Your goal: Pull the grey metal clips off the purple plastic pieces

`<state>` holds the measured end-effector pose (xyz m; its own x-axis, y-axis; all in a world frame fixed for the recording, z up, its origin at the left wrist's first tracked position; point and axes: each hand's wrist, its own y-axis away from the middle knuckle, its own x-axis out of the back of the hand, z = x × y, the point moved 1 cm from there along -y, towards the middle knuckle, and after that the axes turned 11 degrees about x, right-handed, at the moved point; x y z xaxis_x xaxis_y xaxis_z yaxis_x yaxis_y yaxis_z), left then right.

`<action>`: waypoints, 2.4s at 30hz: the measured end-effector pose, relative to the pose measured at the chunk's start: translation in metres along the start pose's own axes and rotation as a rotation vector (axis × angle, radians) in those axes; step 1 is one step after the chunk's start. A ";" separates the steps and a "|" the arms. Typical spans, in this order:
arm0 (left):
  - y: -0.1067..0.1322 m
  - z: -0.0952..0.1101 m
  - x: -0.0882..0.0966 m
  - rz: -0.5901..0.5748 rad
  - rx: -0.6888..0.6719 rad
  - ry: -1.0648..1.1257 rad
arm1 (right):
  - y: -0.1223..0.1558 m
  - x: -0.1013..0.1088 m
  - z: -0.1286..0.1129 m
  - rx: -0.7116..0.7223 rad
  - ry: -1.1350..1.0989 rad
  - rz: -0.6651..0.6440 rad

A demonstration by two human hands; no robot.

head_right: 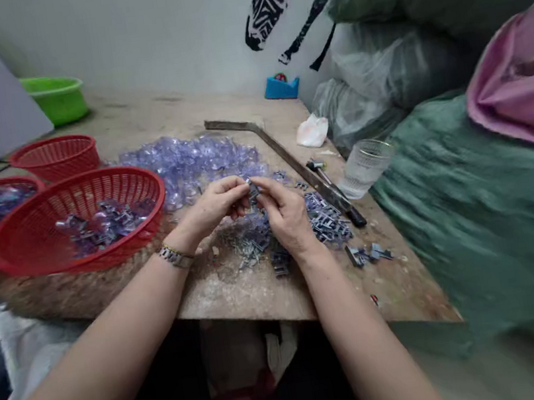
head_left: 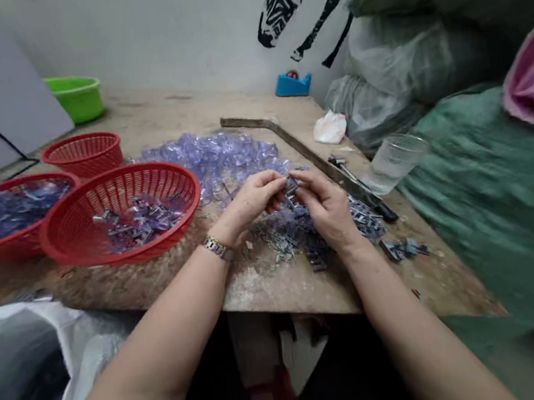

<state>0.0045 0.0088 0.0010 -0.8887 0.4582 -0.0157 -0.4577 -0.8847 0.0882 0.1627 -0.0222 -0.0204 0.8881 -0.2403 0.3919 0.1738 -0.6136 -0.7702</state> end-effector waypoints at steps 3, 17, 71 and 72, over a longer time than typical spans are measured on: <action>-0.003 -0.002 0.003 -0.017 0.042 0.017 | 0.002 -0.003 0.004 0.022 -0.014 -0.037; -0.010 -0.007 0.010 0.094 -0.185 -0.631 | -0.005 0.008 -0.002 0.034 0.224 0.118; -0.003 -0.004 -0.001 -0.191 0.078 0.280 | -0.008 0.002 -0.010 -0.395 -0.238 0.199; -0.003 -0.004 -0.001 -0.204 0.071 0.289 | -0.009 0.002 -0.010 -0.395 -0.241 0.201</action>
<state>0.0066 0.0106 -0.0035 -0.7549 0.5724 -0.3201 -0.6321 -0.7651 0.1228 0.1585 -0.0253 -0.0078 0.9686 -0.2310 0.0916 -0.1440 -0.8221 -0.5508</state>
